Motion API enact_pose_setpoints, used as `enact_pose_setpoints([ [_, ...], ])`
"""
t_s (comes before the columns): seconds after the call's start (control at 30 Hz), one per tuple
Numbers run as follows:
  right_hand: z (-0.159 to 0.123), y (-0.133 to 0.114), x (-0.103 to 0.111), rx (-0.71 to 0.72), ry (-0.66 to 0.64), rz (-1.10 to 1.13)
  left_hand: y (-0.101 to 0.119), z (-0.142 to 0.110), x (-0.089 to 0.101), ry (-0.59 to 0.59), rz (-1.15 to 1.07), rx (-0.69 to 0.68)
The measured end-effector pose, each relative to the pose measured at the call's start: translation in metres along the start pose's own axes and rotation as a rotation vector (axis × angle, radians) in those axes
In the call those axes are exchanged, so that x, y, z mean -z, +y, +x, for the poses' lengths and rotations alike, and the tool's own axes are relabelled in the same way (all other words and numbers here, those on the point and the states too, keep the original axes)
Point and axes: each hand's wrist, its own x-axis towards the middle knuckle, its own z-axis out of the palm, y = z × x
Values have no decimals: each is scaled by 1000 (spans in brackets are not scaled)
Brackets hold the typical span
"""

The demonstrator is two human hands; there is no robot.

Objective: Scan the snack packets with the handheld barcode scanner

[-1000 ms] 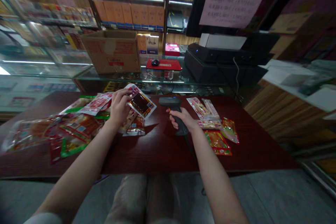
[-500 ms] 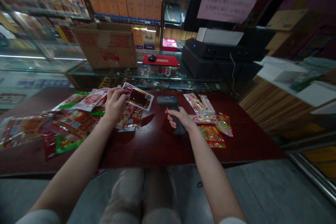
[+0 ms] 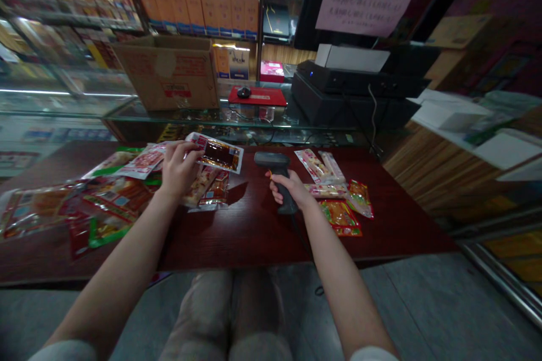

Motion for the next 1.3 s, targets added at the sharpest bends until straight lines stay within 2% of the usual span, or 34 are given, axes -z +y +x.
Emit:
enact_pose_setpoints([
  [0.13, 1, 1, 2, 7, 18, 6, -6, 7, 20, 142, 178, 191],
  [0.2, 1, 1, 1, 6, 24, 1, -6, 11, 31, 113, 264, 308],
  [0.27, 1, 1, 1, 1, 22, -6, -3, 15, 41, -42, 320, 394],
  [0.37, 1, 0, 2, 1, 21, -7, 3, 17, 48, -336, 360, 504],
  [0.43, 1, -1, 3, 6, 27, -1, 4, 15, 49, -473, 369, 546],
  [0.57, -2, -6, 7, 23, 46, 9, -8, 5, 49, -609, 443, 429],
  [0.73, -14, -23, 23, 97, 152, 26, -26, 3, 57, -775, 486, 317],
  [0.8, -24, -32, 34, 133, 204, 39, -18, 10, 60, -738, 534, 297],
  [0.87, -37, -40, 48, 177, 272, 53, 3, 20, 59, -586, 593, 259],
  [0.9, -44, -43, 56, 193, 306, 62, 17, 26, 55, -501, 592, 231],
  [0.97, -58, -46, 72, 211, 364, 82, 52, 39, 39, -477, 472, 165],
  [1.03, -69, -45, 87, 217, 399, 99, 89, 50, 11, -550, 274, 86],
  [1.17, -85, -37, 113, 230, 446, 94, 147, 69, -64, -830, -103, 35],
  [1.3, -99, -29, 129, 218, 491, 68, 180, 76, -132, -883, -246, -31],
])
